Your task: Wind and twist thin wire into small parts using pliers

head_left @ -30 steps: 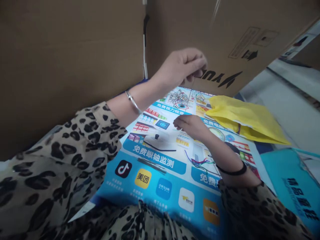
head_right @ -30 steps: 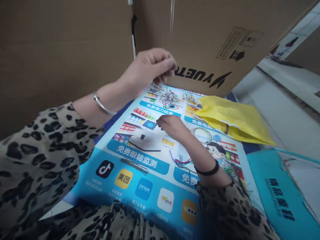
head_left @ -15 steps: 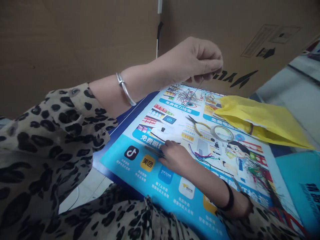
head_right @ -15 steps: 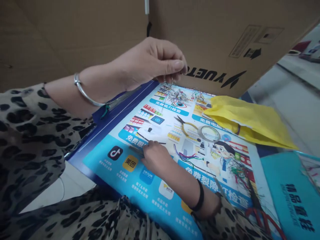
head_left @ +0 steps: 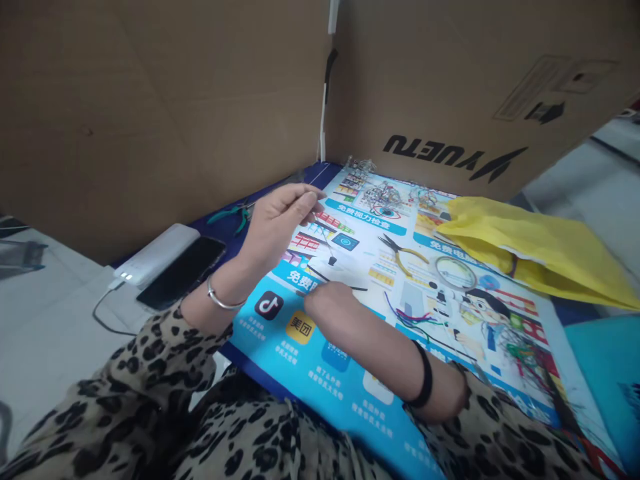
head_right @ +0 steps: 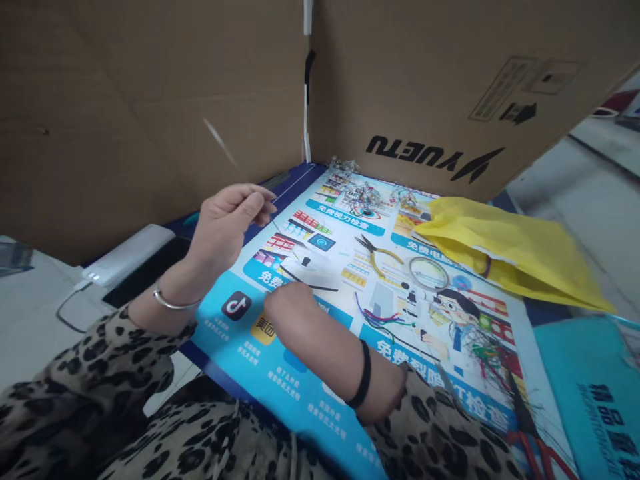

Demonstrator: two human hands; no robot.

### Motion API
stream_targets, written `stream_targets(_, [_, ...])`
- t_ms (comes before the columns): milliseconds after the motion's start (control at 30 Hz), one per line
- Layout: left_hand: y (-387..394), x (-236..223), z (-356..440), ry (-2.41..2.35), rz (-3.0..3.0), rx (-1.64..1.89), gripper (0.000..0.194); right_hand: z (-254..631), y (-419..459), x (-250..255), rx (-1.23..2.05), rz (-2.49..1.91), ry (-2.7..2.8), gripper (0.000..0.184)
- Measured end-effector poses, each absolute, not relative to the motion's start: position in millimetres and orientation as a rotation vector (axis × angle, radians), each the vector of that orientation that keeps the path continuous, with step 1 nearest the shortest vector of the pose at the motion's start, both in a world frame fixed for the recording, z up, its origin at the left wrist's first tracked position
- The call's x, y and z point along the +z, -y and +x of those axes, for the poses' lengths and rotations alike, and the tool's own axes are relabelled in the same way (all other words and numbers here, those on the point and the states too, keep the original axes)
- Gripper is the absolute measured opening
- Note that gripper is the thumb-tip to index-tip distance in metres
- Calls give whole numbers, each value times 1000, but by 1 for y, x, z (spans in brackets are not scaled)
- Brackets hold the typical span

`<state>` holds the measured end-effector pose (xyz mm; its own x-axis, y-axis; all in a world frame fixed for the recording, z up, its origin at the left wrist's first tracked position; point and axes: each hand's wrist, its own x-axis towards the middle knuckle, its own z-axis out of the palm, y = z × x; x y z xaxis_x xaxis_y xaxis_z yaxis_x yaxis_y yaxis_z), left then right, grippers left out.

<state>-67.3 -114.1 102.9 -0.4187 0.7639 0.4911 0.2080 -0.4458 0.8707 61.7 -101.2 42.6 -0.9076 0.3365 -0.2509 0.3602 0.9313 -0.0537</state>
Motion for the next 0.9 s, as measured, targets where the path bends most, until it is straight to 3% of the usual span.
stream_targets(133, [115, 86, -77, -1369, 1319, 2045, 16, 48, 101, 45, 2, 458, -2765, 19])
stream_targets(433, [96, 58, -81, -1358, 1262, 2051, 16, 76, 87, 50, -71, 718, -2840, 23])
stream_targets(533, [92, 51, -83, -1336, 1245, 2036, 18, 94, 79, 60, -383, 898, -2956, 20])
stream_targets(733, [91, 49, -82, -1289, 1231, 2001, 18, 111, 79, 39, -1643, 1068, -2773, 20])
stream_targets(900, [89, 43, -81, -1313, 1231, 1953, 17, 116, 85, 22, -1775, 1069, -2855, 18])
